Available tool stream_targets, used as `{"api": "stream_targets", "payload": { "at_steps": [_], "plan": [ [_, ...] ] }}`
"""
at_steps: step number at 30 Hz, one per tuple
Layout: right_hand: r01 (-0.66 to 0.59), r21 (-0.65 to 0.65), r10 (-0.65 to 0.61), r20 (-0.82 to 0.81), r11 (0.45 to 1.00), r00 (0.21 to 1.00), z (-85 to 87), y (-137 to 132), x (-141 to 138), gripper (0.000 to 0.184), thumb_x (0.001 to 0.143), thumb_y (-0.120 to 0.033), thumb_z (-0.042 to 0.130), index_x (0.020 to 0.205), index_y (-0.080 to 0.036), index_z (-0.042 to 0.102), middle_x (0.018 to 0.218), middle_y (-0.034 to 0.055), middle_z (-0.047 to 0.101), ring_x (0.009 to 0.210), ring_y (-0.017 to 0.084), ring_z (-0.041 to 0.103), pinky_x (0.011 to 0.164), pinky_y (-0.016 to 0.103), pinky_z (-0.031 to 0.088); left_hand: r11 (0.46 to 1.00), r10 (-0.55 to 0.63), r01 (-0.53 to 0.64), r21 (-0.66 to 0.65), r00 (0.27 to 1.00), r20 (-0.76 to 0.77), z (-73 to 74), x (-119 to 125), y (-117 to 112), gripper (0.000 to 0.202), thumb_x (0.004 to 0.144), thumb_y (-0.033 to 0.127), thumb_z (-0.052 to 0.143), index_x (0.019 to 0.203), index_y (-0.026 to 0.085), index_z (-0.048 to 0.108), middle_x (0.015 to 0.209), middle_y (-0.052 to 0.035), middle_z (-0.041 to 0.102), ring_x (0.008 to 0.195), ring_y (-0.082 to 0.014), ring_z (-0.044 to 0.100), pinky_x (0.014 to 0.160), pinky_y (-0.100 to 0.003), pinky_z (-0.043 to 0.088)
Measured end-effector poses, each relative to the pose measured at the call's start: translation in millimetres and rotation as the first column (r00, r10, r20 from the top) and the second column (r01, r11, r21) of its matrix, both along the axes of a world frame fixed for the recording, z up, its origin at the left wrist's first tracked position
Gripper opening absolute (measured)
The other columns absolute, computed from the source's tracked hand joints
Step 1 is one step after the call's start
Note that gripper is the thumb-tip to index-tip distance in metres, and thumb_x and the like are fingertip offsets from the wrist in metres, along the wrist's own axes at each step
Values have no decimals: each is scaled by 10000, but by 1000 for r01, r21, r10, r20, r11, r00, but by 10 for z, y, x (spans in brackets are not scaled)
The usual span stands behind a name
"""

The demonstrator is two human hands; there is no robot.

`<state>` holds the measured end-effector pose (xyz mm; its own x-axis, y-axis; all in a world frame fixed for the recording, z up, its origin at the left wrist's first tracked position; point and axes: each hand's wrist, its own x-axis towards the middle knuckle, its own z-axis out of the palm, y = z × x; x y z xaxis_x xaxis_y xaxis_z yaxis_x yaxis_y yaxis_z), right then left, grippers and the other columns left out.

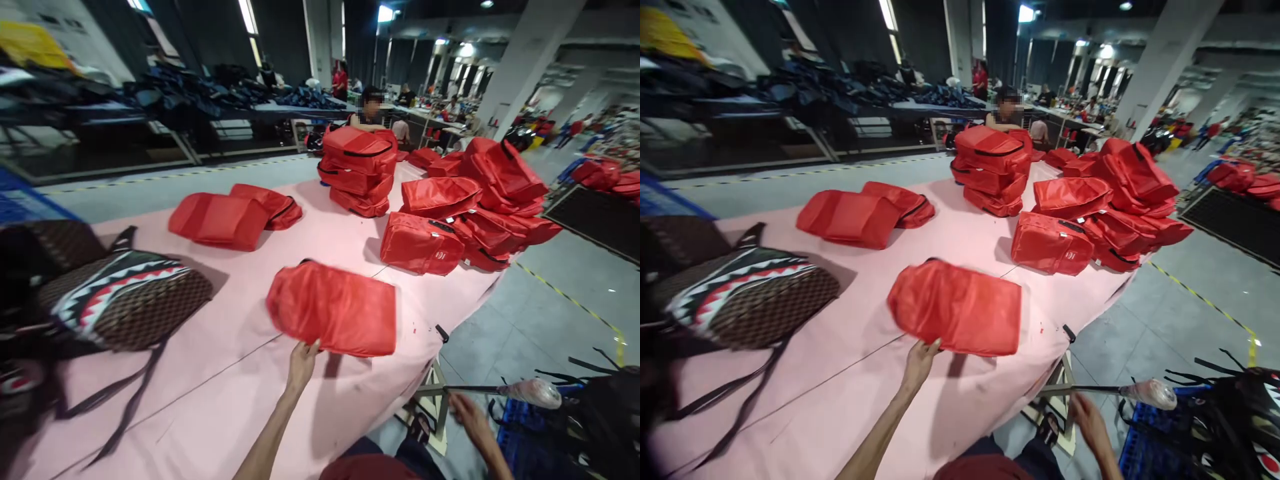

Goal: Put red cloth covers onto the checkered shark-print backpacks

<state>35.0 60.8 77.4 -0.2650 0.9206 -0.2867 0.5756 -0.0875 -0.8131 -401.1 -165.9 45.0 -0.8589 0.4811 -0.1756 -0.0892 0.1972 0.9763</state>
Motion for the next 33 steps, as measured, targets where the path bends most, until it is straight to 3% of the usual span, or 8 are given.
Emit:
{"api": "stream_targets", "payload": {
  "at_steps": [5, 9, 14, 18, 21, 24, 28, 33],
  "plan": [
    [-26, 222, 75, -213, 975, 974, 800, 667, -668, 774, 879, -819, 688, 1353, -222, 816, 1467, 210, 777, 1398, 423, 708, 1212, 594, 569, 952, -304, 300, -55, 930, -205, 418, 295, 105, 309, 957, 527, 716, 878, 239, 798, 892, -93, 837, 899, -322, 792, 921, -429, 656],
    [-138, 486, 278, -230, 863, 932, 1485, 871, -1014, 863, 953, -797, 692, 1589, -214, 669, 1690, 202, 608, 1564, 384, 576, 1337, 627, 444, 818, -546, 557, -146, 670, -503, 518, 685, 254, 473, 1043, 205, 470, 1375, 227, 806, 1402, -119, 832, 1341, -310, 772, 1174, -498, 618],
    [-315, 738, 325, 137, 597, 936, 1512, 680, -879, 836, 1020, -723, 722, 1675, -218, 598, 1660, 210, 601, 1538, 396, 562, 1315, 644, 466, 942, -258, 327, -79, 552, -793, 813, 1427, 435, 632, 1083, 181, 613, 1709, 225, 534, 1651, -172, 668, 1555, -316, 622, 1297, -567, 550],
    [-312, 796, 277, 189, 518, 942, 1375, 395, -805, 965, 1067, -667, 707, 1815, -173, 351, 1808, 273, 385, 1687, 410, 390, 1348, 655, 429, 941, -218, 322, -106, 334, -917, 1074, 1723, 389, 641, 1069, 57, 588, 1663, 297, 601, 1264, -98, 790, 1374, -298, 683, 1209, -527, 601],
    [-528, 793, 430, 381, 303, 818, 1363, 198, -857, 1158, 963, -623, 881, 1856, -245, 247, 1891, 225, 261, 1765, 413, 239, 1419, 681, 285, 886, -290, 417, -202, 159, -944, 872, 1744, 133, 639, 1051, 3, 544, 1598, 308, 669, 1093, -70, 753, 1288, -294, 679, 1166, -532, 608],
    [-702, 703, 435, 600, 112, 671, 1348, 159, -980, 985, 987, -432, 903, 1814, -304, 384, 1884, 157, 347, 1743, 413, 293, 1417, 694, 237, 755, -481, 518, -402, 21, -876, 297, 1735, -227, 612, 1050, -5, 515, 1574, 261, 687, 1120, -74, 763, 1307, -281, 688, 1215, -539, 578],
    [-668, 743, 395, 602, 42, 694, 1300, 370, -1093, 526, 1137, -167, 633, 1646, -299, 637, 1676, 76, 662, 1519, 281, 578, 1316, 518, 385, 515, -772, 455, -726, -120, -624, -360, 1749, -447, 493, 1059, 57, 544, 1460, 229, 773, 1185, -84, 819, 1271, -280, 734, 1248, -513, 566],
    [-627, 779, 457, 556, 4, 694, 1330, 395, -1014, 422, 1080, -398, 800, 1461, -218, 772, 1390, 128, 815, 1266, 292, 679, 1153, 492, 479, 334, -924, 342, -878, -64, -377, -331, 1849, -130, 437, 1065, 131, 589, 1447, 195, 791, 1346, -160, 804, 1320, -336, 718, 1239, -549, 552]
  ]
}}
